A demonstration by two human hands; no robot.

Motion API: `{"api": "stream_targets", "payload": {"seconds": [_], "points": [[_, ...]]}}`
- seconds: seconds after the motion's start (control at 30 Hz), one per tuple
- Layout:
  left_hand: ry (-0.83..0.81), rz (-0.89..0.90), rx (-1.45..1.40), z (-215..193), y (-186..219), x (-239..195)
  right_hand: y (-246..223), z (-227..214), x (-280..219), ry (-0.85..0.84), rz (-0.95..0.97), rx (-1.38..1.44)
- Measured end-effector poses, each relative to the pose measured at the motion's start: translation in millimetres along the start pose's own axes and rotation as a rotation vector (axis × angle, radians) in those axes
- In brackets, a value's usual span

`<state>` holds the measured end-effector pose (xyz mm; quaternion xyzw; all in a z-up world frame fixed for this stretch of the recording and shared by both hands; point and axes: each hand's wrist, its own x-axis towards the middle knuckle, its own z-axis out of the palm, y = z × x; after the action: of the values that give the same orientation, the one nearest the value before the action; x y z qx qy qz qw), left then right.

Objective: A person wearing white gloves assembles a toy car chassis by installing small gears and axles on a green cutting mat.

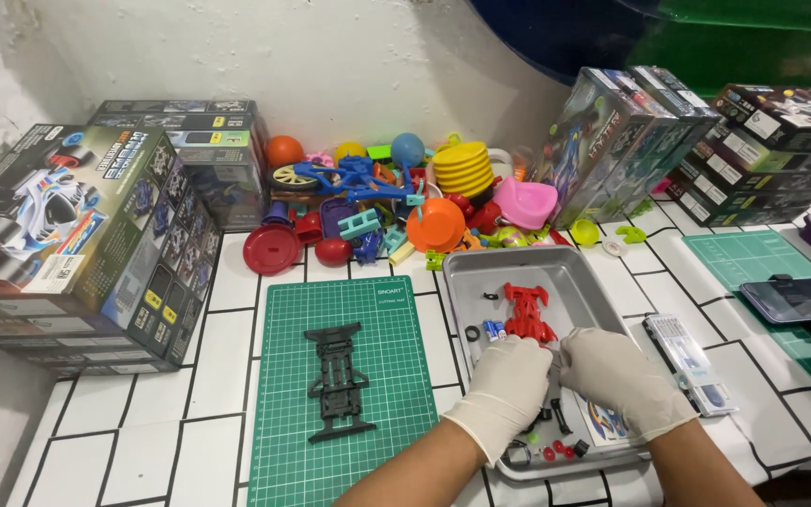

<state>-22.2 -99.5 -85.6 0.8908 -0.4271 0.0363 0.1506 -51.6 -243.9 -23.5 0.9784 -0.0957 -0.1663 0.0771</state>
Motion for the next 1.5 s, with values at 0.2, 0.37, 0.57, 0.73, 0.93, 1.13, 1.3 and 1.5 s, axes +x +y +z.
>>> {"api": "stream_targets", "payload": {"seconds": [0.2,0.37,0.57,0.73,0.93,1.13,1.3,1.5], "points": [[0.106,-0.037,-0.092,-21.5,-10.7,-14.9,-22.1,-39.9,-38.6,-0.022,0.085,0.273],[0.052,-0.247,-0.644,-88.1,-13.0,-33.7,-28.9,-65.9,-69.0,0.068,0.075,0.669],[0.083,-0.326,-1.000,-116.5,-20.4,-59.1,-42.2,-46.9,-75.0,0.239,-0.125,1.077],[0.131,-0.458,-1.070,-146.3,-28.7,-87.2,-67.5,-53.6,-86.6,0.247,-0.068,1.087],[0.268,-0.612,-1.224,-148.5,-50.3,-120.3,-112.4,-40.3,-92.3,0.357,-0.018,1.322],[0.320,-0.616,-1.280,-161.9,-73.9,-153.0,-156.7,-22.4,-87.9,0.454,-0.092,1.521],[0.289,-0.955,-0.863,-193.9,-101.4,-171.6,-178.2,-14.7,-81.6,0.463,-0.132,1.643],[0.202,-1.014,-0.548,-143.0,-137.1,-182.8,-211.7,-32.6,-84.3,0.204,0.139,1.784]]}}
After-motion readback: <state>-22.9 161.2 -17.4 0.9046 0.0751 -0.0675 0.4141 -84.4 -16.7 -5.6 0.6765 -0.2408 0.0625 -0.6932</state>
